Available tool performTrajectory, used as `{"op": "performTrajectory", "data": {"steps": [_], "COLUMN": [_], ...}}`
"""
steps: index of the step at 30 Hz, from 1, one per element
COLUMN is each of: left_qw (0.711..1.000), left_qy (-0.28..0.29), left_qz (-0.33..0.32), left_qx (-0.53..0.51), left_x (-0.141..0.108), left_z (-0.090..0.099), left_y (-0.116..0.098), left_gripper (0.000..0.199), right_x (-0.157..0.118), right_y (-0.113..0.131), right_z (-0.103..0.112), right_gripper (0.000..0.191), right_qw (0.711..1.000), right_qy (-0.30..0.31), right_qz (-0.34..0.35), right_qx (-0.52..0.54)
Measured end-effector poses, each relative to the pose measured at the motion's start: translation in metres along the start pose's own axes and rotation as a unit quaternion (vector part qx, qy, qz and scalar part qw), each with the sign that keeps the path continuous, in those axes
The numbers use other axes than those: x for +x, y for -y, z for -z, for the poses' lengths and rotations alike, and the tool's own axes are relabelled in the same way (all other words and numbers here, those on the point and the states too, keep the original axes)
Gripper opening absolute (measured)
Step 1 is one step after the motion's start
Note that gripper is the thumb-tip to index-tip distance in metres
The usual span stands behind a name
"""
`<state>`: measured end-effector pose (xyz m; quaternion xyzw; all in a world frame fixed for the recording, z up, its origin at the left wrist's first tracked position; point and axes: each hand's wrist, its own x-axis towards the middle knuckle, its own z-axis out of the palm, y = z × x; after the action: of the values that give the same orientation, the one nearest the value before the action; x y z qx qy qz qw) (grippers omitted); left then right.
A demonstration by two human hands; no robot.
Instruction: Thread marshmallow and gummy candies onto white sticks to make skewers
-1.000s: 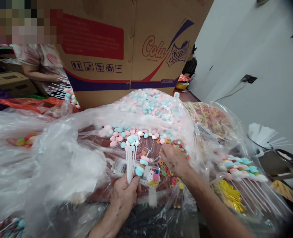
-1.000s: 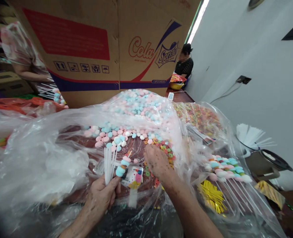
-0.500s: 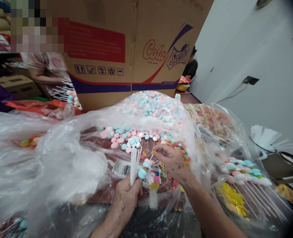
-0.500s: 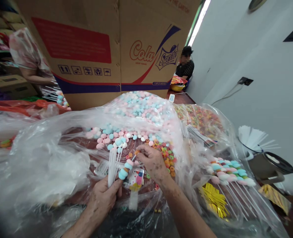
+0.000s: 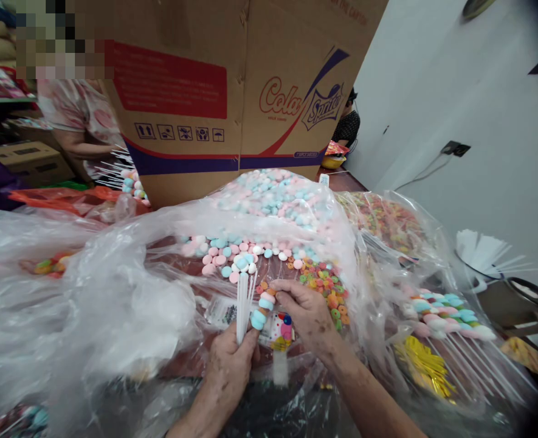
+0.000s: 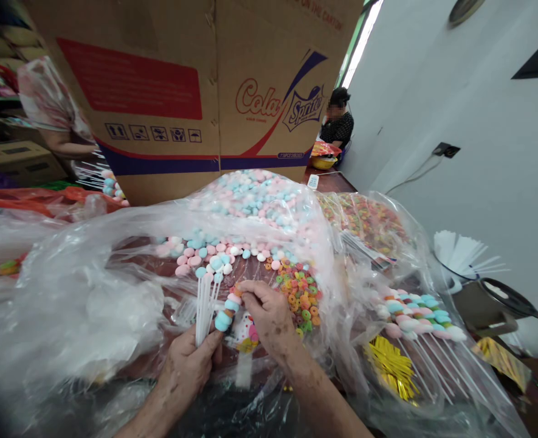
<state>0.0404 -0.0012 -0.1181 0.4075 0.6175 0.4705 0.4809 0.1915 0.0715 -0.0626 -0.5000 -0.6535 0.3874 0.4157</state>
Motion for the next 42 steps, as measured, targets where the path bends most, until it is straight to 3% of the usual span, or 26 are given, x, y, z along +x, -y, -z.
{"op": "performTrajectory", "data": {"steps": [5,10,12,14,17,19,22,28,37,42], "left_qw": [1.000,1.000,0.999,0.998,0.997,0.997,0.998,0.998,0.996,0.998], "left_qy": [0.004,-0.010,0.002,0.012,0.015,0.017,0.018,0.023,0.026,0.023], "left_qz": [-0.006,0.013,0.028,0.044,0.050,0.049,0.038,0.029,0.031,0.034], "left_qx": [0.021,-0.015,-0.033,-0.048,-0.053,-0.052,-0.057,-0.060,-0.073,-0.056], "left_x": [-0.002,-0.005,-0.006,-0.006,-0.006,-0.006,-0.006,-0.005,-0.005,-0.005], "left_z": [0.000,0.000,0.001,0.002,0.002,0.001,0.000,0.001,0.001,0.001], "left_y": [-0.003,-0.008,-0.010,-0.012,-0.014,-0.014,-0.013,-0.010,-0.009,-0.009], "left_gripper": [0.035,0.037,0.037,0.036,0.035,0.034,0.037,0.036,0.035,0.037], "right_x": [-0.003,0.008,0.023,0.044,0.080,0.098,0.111,0.109,0.108,0.099], "right_y": [-0.005,0.001,0.003,0.004,-0.001,-0.007,-0.013,-0.020,-0.027,-0.027], "right_z": [-0.004,0.008,0.018,0.028,0.033,0.029,0.019,0.013,0.017,0.010], "right_gripper": [0.028,0.029,0.030,0.032,0.033,0.035,0.037,0.027,0.024,0.023], "right_qw": [0.999,0.991,0.992,0.986,0.915,0.882,0.869,0.857,0.872,0.871], "right_qy": [0.041,0.130,0.118,0.070,0.057,0.071,0.090,0.128,0.106,0.128], "right_qz": [-0.020,-0.016,-0.025,-0.024,-0.009,-0.009,-0.003,0.027,0.062,0.081], "right_qx": [0.013,0.002,-0.036,-0.148,-0.398,-0.466,-0.486,-0.499,-0.474,-0.467]}}
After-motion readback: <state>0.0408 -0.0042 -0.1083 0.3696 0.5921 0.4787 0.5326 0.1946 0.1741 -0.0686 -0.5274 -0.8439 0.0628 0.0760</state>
